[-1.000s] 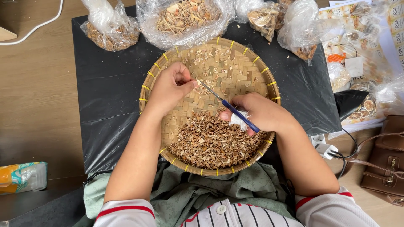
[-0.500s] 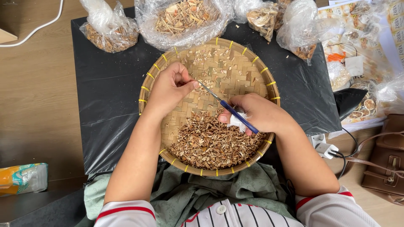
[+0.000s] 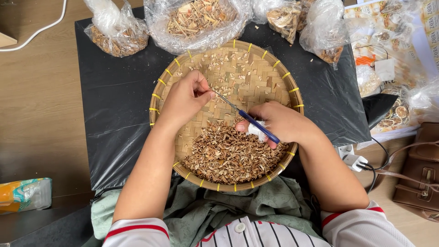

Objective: Cutting dried ingredients into smaller pieces using scissors over a woven tray

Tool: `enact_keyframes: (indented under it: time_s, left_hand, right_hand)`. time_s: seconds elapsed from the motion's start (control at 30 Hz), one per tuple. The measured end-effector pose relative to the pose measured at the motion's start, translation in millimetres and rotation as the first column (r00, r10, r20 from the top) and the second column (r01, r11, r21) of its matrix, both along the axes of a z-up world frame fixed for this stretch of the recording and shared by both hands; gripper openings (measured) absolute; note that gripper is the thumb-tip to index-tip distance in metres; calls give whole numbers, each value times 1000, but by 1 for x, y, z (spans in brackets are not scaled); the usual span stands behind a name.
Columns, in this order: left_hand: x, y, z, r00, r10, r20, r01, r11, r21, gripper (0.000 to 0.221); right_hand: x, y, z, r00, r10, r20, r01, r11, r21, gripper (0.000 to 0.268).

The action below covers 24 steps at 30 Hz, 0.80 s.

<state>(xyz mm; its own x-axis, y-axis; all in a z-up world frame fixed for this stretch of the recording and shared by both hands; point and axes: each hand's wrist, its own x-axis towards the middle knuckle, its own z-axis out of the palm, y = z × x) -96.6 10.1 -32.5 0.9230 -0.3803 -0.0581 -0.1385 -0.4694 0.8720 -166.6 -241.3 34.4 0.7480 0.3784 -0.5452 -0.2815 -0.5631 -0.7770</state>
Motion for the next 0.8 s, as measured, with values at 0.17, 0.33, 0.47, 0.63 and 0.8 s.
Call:
enact_keyframes:
  time_s: [0.17, 0.33, 0.47, 0.63, 0.8]
  left_hand:
    - [-2, -2, 6, 1000, -18, 0, 18, 997, 73, 16]
    - [0, -1, 2, 999, -38, 28, 35, 995, 92, 18]
    - [0, -1, 3, 985, -47, 169, 26, 992, 121, 18]
    - [-4, -3, 11, 927, -50, 372, -16, 985, 171, 19]
    - [-12, -17, 24, 785, -78, 614, -95, 965, 244, 16]
  right_hand:
    - [2, 0, 1, 1000, 15, -15, -15, 1000, -6, 41]
    - [1, -1, -1, 1000, 8, -1, -8, 1000, 7, 41]
    - [2, -3, -2, 959, 0, 284, 4, 1000, -14, 42]
    - [5, -24, -20, 615, -31, 788, 89, 996, -30, 57]
    - [17, -42, -50, 376, -217, 901, 251, 960, 126, 66]
